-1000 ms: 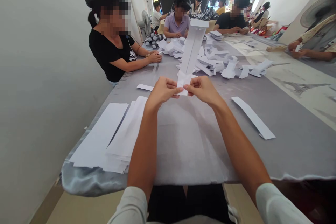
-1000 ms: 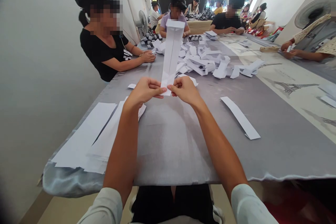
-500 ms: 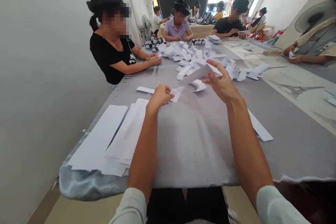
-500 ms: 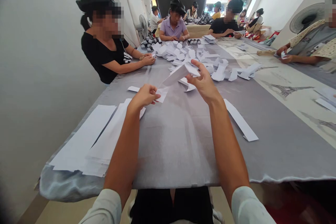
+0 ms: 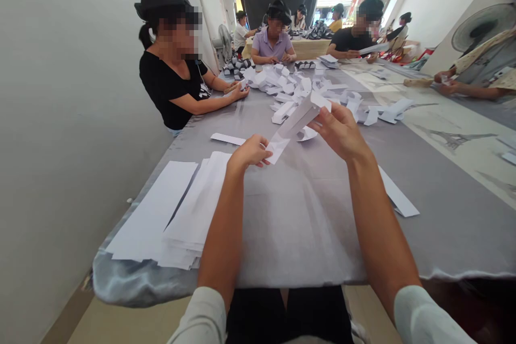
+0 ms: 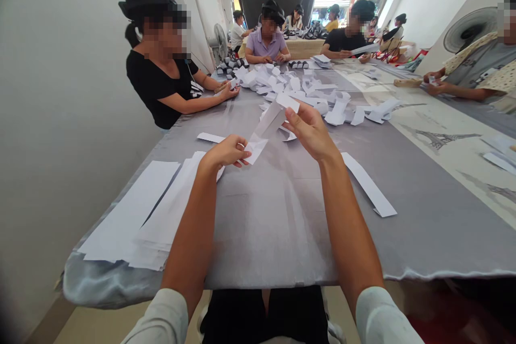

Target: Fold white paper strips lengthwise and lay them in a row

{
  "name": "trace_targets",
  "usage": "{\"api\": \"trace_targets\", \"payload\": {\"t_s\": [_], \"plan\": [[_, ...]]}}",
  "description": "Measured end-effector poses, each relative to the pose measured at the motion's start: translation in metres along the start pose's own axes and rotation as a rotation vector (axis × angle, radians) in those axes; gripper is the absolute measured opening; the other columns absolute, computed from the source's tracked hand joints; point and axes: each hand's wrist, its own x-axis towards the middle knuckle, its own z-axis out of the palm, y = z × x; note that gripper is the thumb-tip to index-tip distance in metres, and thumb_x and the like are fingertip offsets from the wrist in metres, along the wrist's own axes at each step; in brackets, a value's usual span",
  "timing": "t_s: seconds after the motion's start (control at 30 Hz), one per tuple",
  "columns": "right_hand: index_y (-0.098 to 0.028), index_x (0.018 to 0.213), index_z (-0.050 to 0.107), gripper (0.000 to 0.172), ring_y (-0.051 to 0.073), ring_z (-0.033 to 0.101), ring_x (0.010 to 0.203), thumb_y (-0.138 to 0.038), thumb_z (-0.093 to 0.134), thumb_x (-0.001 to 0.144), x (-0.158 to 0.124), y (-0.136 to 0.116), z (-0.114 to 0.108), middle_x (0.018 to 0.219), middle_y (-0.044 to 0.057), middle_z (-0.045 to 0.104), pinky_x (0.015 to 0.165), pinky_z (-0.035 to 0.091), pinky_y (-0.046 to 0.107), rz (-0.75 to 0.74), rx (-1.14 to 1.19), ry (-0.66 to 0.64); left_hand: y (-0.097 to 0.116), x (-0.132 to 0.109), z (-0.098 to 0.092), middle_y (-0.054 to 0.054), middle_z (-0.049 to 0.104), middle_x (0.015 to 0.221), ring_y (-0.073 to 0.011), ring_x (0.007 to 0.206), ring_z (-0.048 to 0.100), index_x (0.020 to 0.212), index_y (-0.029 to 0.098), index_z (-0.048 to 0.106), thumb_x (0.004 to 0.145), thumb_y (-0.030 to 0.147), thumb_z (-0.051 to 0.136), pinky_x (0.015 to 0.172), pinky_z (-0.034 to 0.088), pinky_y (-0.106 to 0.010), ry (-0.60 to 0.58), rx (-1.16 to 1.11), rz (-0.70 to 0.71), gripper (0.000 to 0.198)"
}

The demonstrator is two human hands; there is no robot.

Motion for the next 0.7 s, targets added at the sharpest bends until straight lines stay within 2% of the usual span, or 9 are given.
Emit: {"api": "trace_targets", "payload": {"t_s": [0.17,0.3,0.43,0.53,0.63,0.7], "plan": [[-0.031,0.118,0.07,0.072,0.032,0.07,0.11,-0.092,0.059,0.081,0.003,0.003,0.004,0.104,0.008,0.072,0.081,0.063,0.043,0.035,-0.02,0.039,-0.002,-0.001,-0.003,-0.003,0.071,0.075,-0.0217,0.068,0.076,0.086,0.018,0.06,0.076,0.011,0.079,0.056,0.053,-0.025,0.035,0.023,-0.02,0.023],[-0.029,0.106,0.071,0.065,0.029,0.07,0.104,-0.089,0.06,0.084,0.005,0.003,0.007,0.1,0.007,0.07,0.076,0.064,0.04,0.005,-0.05,0.085,-0.004,-0.001,-0.005,-0.003,0.071,0.077,-0.0215,0.067,0.076,0.087,0.018,0.059,0.074,0.011,0.08,0.055,0.052,-0.025,0.051,0.045,-0.024,0.026],[-0.027,0.096,0.072,0.047,0.027,0.069,0.095,-0.072,0.076,0.083,0.007,0.006,0.006,0.097,0.007,0.069,0.074,0.063,0.04,-0.106,-0.097,0.17,-0.005,0.0,-0.007,-0.003,0.07,0.08,-0.0211,0.066,0.075,0.09,0.019,0.059,0.074,0.01,0.078,0.054,0.05,-0.024,0.078,0.077,-0.026,0.026],[-0.026,0.098,0.073,0.035,0.026,0.069,0.089,-0.057,0.079,0.084,0.007,0.005,0.001,0.094,0.007,0.07,0.074,0.062,0.041,-0.146,-0.139,0.21,-0.006,0.003,-0.009,-0.003,0.07,0.078,-0.0205,0.065,0.072,0.092,0.019,0.063,0.075,0.011,0.076,0.054,0.048,-0.025,0.125,0.114,0.045,0.022],[-0.025,0.102,0.075,0.027,0.026,0.069,0.09,-0.047,0.077,0.086,0.005,0.0,-0.006,0.093,0.007,0.07,0.072,0.061,0.04,-0.147,-0.226,0.222,-0.008,0.007,-0.009,-0.004,0.07,0.078,-0.0194,0.067,0.068,0.088,0.02,0.069,0.076,0.011,0.073,0.06,0.048,-0.027,0.211,0.178,0.125,0.015],[-0.024,0.098,0.076,0.022,0.027,0.069,0.089,-0.043,0.077,0.087,0.002,-0.003,-0.012,0.09,0.007,0.07,0.07,0.06,0.04,-0.154,-0.276,0.215,-0.01,0.01,-0.008,-0.006,0.072,0.084,-0.0207,0.073,0.066,0.086,0.021,0.073,0.072,0.01,0.073,0.065,0.049,-0.029,0.284,0.215,0.151,0.017]]}}
